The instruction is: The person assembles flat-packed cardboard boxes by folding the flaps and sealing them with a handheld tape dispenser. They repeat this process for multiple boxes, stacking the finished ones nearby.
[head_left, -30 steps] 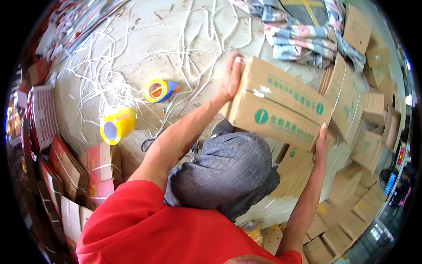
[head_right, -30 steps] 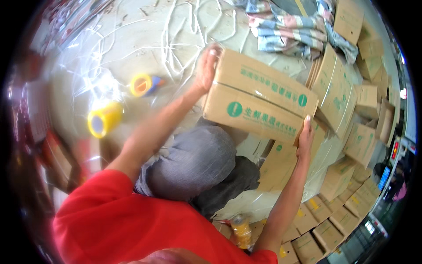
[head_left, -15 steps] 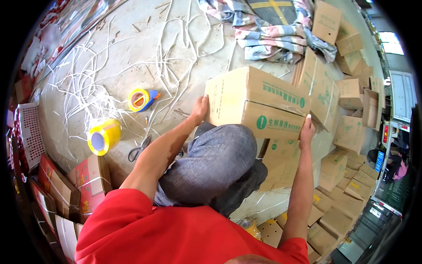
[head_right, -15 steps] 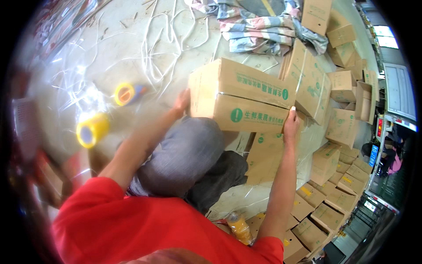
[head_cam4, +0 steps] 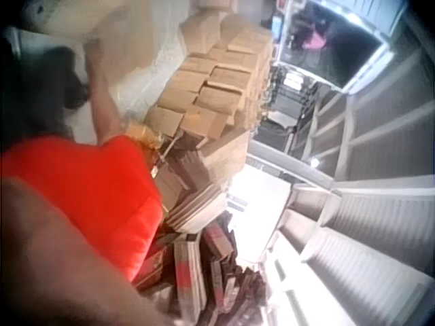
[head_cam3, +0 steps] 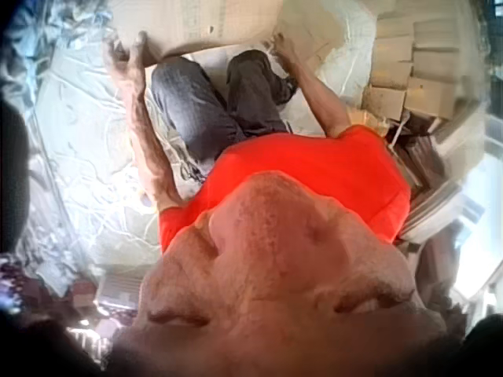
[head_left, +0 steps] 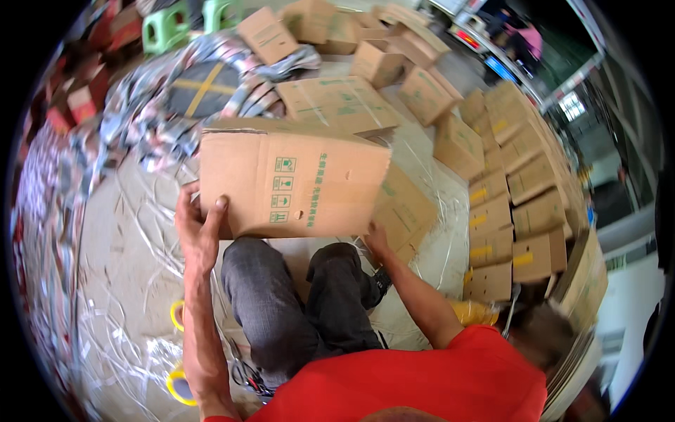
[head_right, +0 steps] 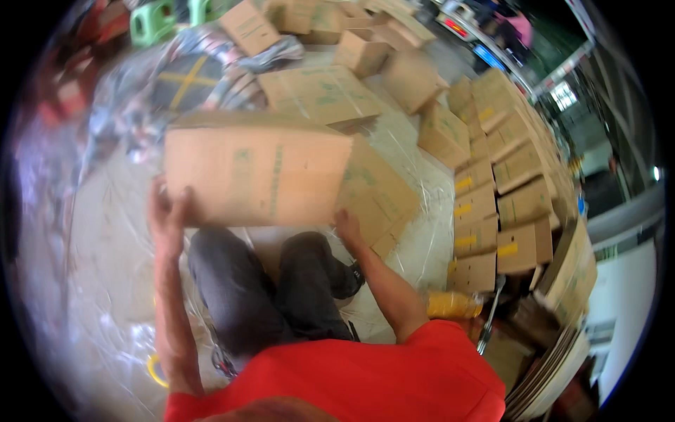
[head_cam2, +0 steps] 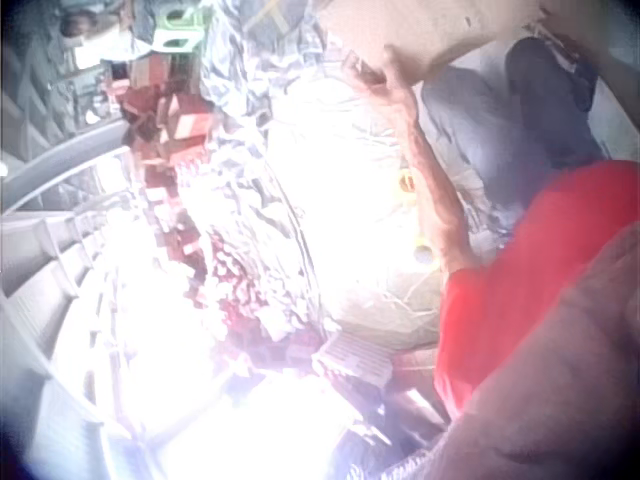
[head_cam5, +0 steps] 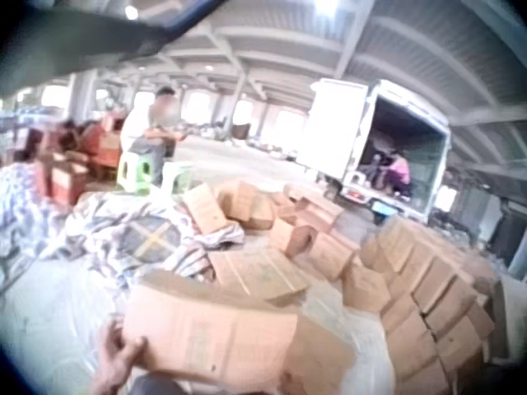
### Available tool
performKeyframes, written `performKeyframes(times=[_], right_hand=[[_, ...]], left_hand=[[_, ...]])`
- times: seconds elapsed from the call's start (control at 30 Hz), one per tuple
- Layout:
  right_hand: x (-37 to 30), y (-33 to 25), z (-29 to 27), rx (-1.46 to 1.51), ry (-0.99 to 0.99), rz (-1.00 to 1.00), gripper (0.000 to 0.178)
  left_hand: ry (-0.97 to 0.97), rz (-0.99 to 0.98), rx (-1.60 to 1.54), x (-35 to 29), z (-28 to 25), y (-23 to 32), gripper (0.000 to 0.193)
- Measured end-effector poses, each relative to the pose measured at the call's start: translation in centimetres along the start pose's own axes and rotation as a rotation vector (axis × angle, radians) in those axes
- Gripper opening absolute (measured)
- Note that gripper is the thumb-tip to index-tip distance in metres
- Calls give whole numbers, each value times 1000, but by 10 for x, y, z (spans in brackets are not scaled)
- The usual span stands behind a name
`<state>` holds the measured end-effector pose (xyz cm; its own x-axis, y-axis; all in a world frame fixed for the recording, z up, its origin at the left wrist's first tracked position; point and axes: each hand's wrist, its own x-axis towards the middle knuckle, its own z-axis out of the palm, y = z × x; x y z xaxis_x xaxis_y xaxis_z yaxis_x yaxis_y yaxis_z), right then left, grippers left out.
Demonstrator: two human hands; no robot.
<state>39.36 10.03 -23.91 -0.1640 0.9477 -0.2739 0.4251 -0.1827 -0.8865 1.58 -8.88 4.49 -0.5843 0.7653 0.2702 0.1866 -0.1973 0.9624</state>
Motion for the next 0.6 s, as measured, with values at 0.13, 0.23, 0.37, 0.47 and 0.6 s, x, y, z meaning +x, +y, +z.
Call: performKeyframes(times=[0.13,0.23,0.37,0.47,0.6], right_hand=[[-121,98,-98,-193,367,-92,35],[-223,137,-104,-96,455,112,33],[-283,137,-96,11,461,270,36],[-312,143,-108,159,530,333,38],[-282,88,-113,30,363,424,39]], left_hand=[[-70,403,49,-25,69,66,37],[65,552,78,-76,73,94,34],[151,770,-51,-98,99,135,21],[135,914,-322,-63,185,173,28],[37,1201,208,120,357,271,52]])
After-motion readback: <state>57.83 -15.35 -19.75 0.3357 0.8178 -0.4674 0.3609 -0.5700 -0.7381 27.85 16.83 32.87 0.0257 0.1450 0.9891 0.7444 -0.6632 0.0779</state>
